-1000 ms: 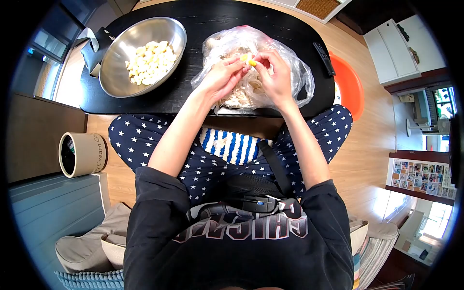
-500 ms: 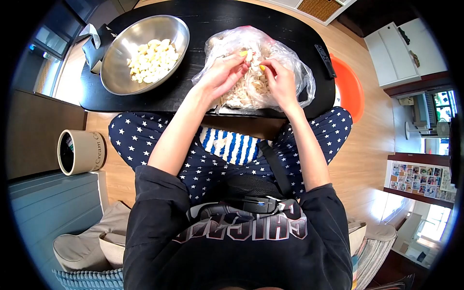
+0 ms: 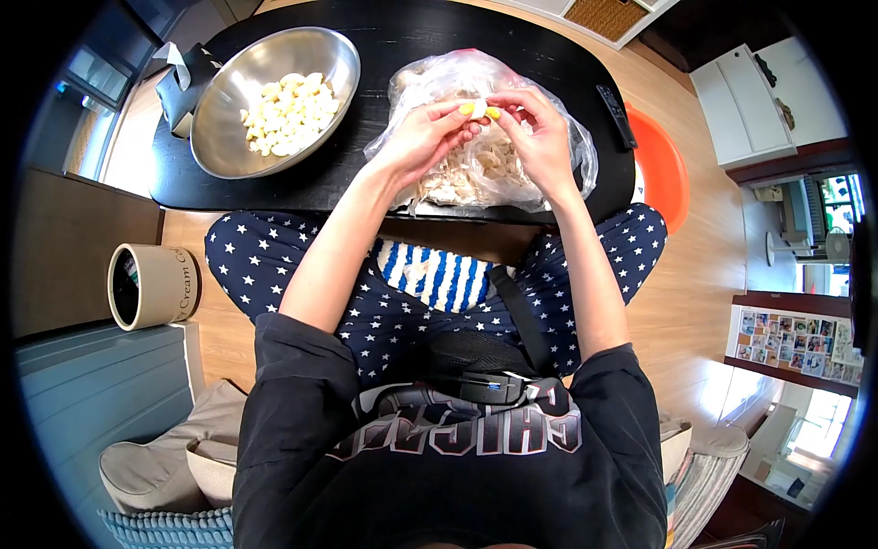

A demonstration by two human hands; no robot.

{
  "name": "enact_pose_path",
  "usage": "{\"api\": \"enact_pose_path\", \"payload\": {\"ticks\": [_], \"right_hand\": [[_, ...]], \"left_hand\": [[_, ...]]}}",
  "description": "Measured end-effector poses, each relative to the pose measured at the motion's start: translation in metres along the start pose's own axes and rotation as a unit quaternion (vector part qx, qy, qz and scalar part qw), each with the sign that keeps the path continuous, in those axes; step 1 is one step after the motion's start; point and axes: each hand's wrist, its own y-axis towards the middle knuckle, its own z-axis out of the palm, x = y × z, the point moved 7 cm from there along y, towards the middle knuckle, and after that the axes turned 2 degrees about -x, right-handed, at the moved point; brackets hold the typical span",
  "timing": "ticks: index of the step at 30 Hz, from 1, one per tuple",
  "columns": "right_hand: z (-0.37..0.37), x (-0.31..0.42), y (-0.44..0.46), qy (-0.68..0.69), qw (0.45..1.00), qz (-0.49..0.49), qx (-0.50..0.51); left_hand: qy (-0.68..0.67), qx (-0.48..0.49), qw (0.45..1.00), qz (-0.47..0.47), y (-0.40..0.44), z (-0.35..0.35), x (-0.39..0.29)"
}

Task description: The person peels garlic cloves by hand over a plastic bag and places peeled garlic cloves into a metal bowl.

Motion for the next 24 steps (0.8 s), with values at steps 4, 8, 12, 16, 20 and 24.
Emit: {"api": "enact_pose_path", "payload": {"ticks": [4,8,12,16,20,24], "right_hand": [[-0.001,0.011,0.001,-0.020,0.999,-0.022,0.025],[-0.001,0.017,0.001,-0.021,0.999,-0.039,0.022],[0.000,0.020,0.003,-0.007,0.998,-0.050,0.027],[0.002,0.023,0.005,0.004,0.998,-0.058,0.033],[0.006,0.020,0.005,0.004,0.996,-0.056,0.064],[0.006,0.024,0.008,0.006,0.996,-0.060,0.071]], "left_hand": [[0.028,-0.001,0.999,0.022,0.001,-0.002,-0.002],[0.064,0.013,0.997,0.035,0.002,-0.004,-0.003],[0.092,0.024,0.995,0.044,0.002,-0.004,-0.005],[0.113,0.021,0.992,0.052,0.000,-0.002,-0.009],[0.176,0.013,0.982,0.063,-0.004,0.000,-0.017],[0.214,0.014,0.974,0.070,-0.006,0.001,-0.018]]}}
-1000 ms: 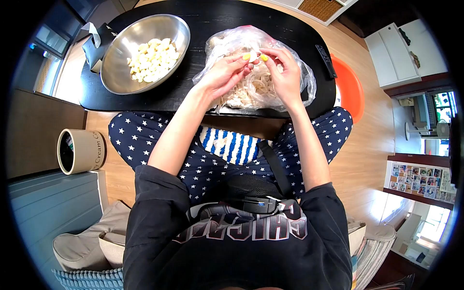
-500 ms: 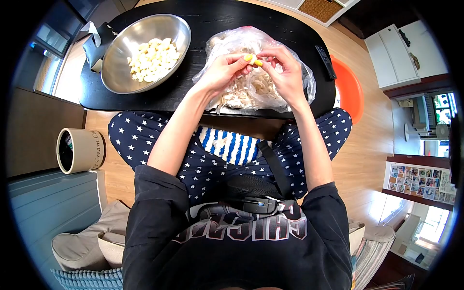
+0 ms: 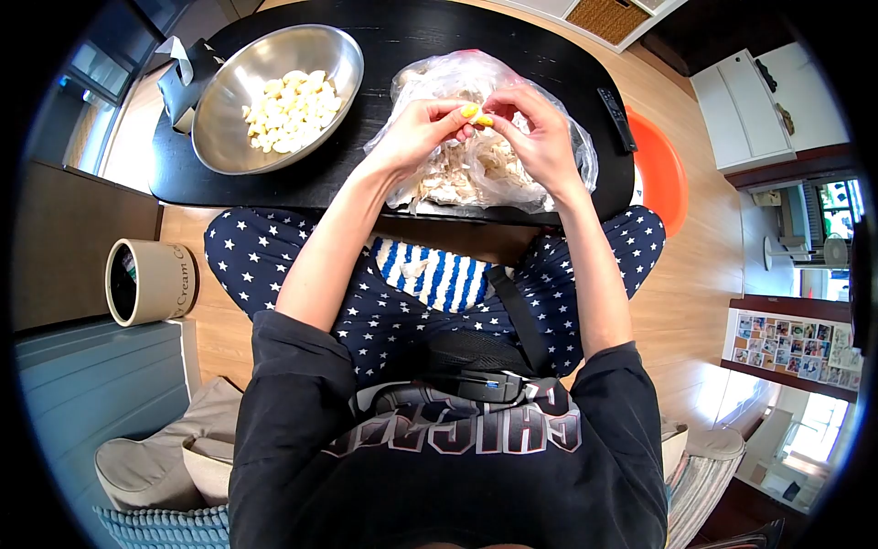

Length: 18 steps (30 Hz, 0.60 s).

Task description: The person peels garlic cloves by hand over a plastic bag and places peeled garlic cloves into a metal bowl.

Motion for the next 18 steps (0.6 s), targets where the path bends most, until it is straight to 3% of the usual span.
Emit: {"api": "enact_pose_path", "payload": {"ticks": [10,18], "right_hand": [[0.0013,-0.0063,0.0012,-0.025,0.998,-0.017,0.062],[-0.0033,0.0010,-0.0010,-0.042,0.998,-0.012,0.036]], "left_hand": [[0.011,-0.013,1.000,-0.013,0.0014,-0.0024,0.0073],[-0.042,-0.020,0.999,-0.023,0.0028,0.0019,0.0095]]}}
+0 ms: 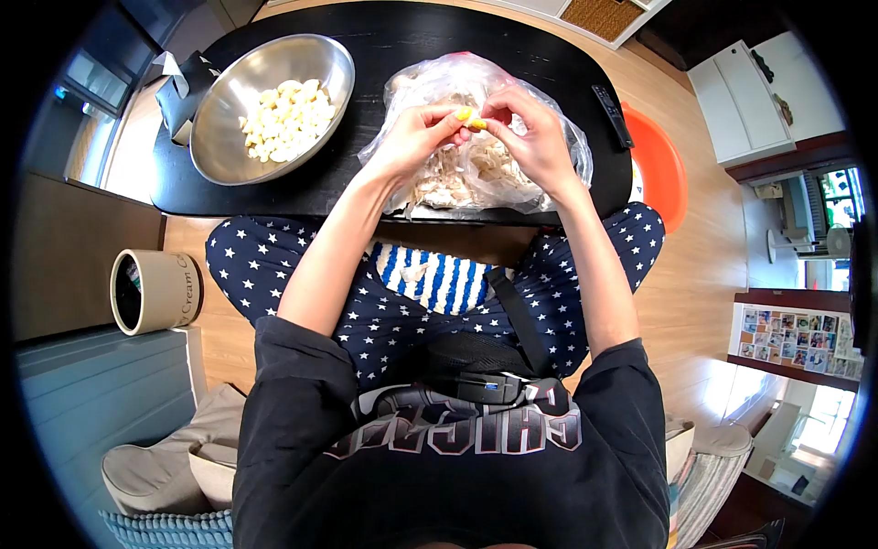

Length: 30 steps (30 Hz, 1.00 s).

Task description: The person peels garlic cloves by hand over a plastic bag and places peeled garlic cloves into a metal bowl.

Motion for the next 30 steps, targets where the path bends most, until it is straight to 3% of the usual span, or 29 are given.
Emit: {"api": "enact_pose_path", "payload": {"ticks": [4,14,21,25,30], "right_hand": [[-0.006,0.005,-0.001,-0.020,0.997,0.008,-0.071],[0.003,0.011,-0.010,-0.031,0.999,-0.028,-0.034],[0.010,0.005,-0.027,0.002,0.999,0.027,-0.021],[-0.002,-0.024,-0.035,-0.005,0.989,0.119,-0.090],[0.004,-0.028,-0.030,-0.060,0.991,0.113,-0.049]], "left_hand": [[-0.008,-0.007,1.000,0.018,0.001,0.003,-0.004],[-0.022,-0.021,0.999,0.012,0.004,-0.002,0.003],[-0.121,-0.093,0.988,-0.028,0.000,-0.002,0.007],[-0.144,-0.093,0.984,-0.040,0.003,-0.007,0.015],[-0.133,-0.041,0.989,-0.057,0.006,-0.003,0.018]]}}
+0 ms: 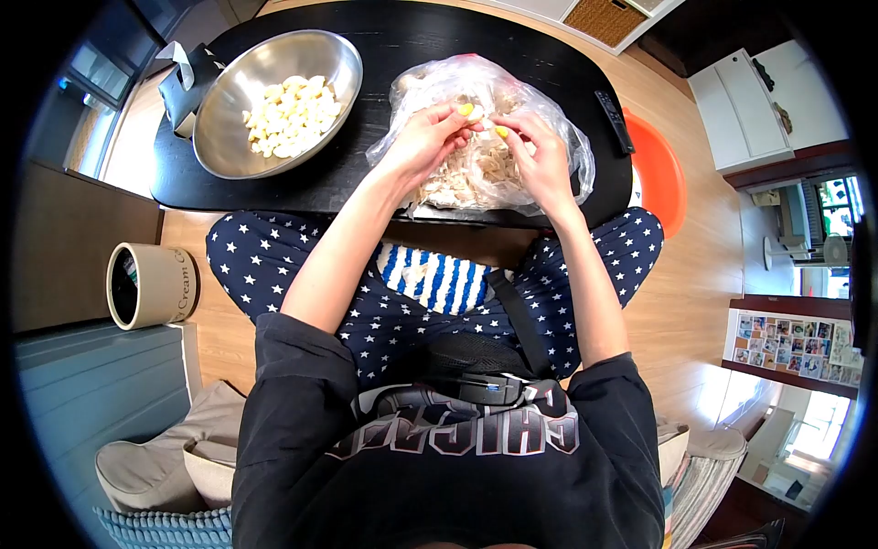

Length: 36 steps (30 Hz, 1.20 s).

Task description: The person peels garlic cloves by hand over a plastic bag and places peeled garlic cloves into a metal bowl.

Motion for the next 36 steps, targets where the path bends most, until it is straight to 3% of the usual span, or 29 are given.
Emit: {"api": "enact_pose_path", "payload": {"ticks": [3,5,11,23,29,31,36], "right_hand": [[0.001,0.010,0.006,0.082,0.996,-0.012,-0.035],[0.005,0.002,0.008,0.187,0.981,0.034,-0.041],[0.010,0.000,0.012,0.254,0.967,0.027,-0.008],[0.010,0.010,0.014,0.221,0.975,0.000,0.025],[0.002,0.023,0.012,0.108,0.992,-0.044,-0.039],[0.004,0.028,0.008,0.087,0.994,-0.058,-0.029],[0.009,0.035,-0.001,0.059,0.994,-0.089,-0.025]], "left_hand": [[0.001,0.031,1.000,-0.003,0.000,0.003,0.001],[-0.016,0.040,0.999,-0.001,0.000,0.004,0.003],[-0.043,0.090,0.995,0.006,-0.002,0.005,-0.001],[-0.057,0.115,0.992,-0.001,-0.003,0.005,-0.001],[-0.069,0.073,0.995,-0.001,-0.002,0.009,-0.002],[-0.091,-0.002,0.996,-0.005,-0.004,0.006,-0.003],[-0.164,0.013,0.986,-0.006,-0.005,0.012,0.000]]}}
